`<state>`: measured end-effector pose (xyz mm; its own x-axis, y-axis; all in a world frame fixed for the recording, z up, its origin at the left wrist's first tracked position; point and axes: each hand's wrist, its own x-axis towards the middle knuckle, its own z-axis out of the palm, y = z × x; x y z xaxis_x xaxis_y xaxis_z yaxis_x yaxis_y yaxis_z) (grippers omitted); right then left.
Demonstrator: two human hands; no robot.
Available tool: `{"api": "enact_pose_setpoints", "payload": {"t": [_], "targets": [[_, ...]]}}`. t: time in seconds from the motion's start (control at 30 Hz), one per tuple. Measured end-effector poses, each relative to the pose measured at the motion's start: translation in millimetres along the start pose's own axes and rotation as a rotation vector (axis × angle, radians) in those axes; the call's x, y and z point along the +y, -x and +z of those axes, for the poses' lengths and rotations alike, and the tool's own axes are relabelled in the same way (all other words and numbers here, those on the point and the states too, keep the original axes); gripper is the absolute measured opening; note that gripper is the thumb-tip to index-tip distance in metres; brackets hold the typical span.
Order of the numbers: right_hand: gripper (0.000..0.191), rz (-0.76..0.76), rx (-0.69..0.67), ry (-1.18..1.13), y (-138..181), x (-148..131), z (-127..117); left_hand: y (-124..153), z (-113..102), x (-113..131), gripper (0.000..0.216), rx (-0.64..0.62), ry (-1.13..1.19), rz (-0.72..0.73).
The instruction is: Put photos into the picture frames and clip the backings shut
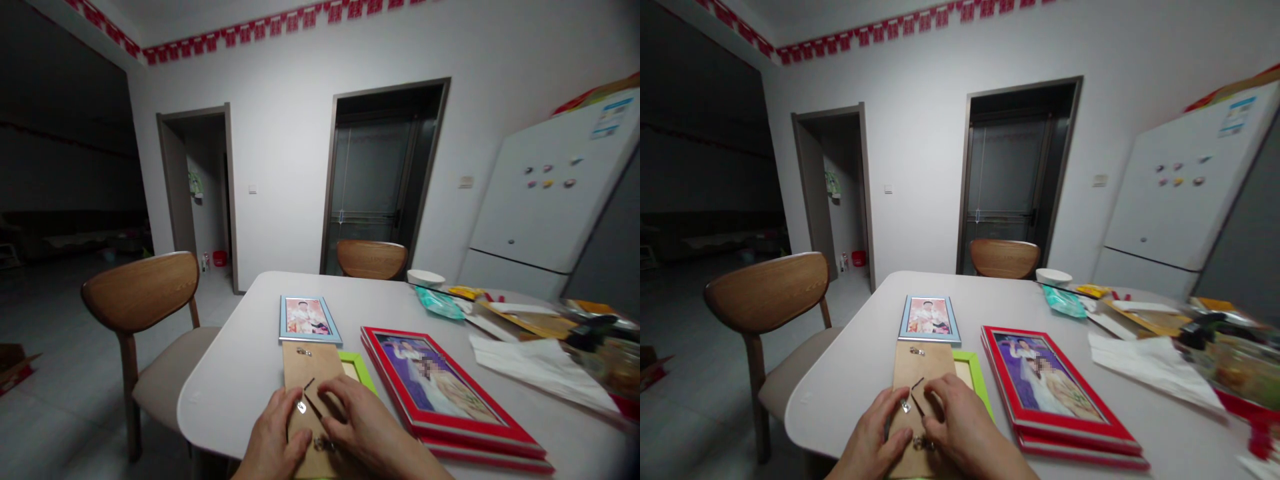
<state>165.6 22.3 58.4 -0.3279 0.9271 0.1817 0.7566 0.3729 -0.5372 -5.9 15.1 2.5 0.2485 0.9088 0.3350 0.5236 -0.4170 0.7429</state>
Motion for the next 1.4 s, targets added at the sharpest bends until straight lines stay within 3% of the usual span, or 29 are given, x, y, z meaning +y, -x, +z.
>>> {"api": "enact_pose_setpoints", "payload": {"t": [0.4,0.63,0.8,0.93,1.13,1.23,1.4], "targets": [[0.018,0.005,0.020,0.025,-0.1,2.9,-2.2,-2.6,-1.4,1.0,0.046,0.021,0.023,-0.001],[0.034,0.057,0.049,0.019,3.0,19.8,-6.9,-2.6,-3.3,3.3,0.044,0.059,0.091,-0.019],[0.044,0.141,0.113,0.125,4.8,44.3,-9.7,-8.9,-1.3,-5.0,0.033,0.166,0.333,-0.137],[0.048,0.139,0.059,-0.054,6.0,47.7,-10.0,-17.6,-6.2,1.6,0.032,0.265,0.603,-0.266],[0.037,0.009,0.165,-0.387,3.6,17.1,-16.5,-31.2,-18.3,35.2,0.049,0.433,0.667,0.018],[0.036,0.005,0.259,-0.382,3.2,8.8,-18.6,-39.2,-21.6,47.3,0.034,0.418,0.713,0.061],[0.054,0.126,0.325,-0.202,2.7,18.5,-14.4,-47.1,-19.1,56.5,0.023,0.343,0.841,0.032]]}}
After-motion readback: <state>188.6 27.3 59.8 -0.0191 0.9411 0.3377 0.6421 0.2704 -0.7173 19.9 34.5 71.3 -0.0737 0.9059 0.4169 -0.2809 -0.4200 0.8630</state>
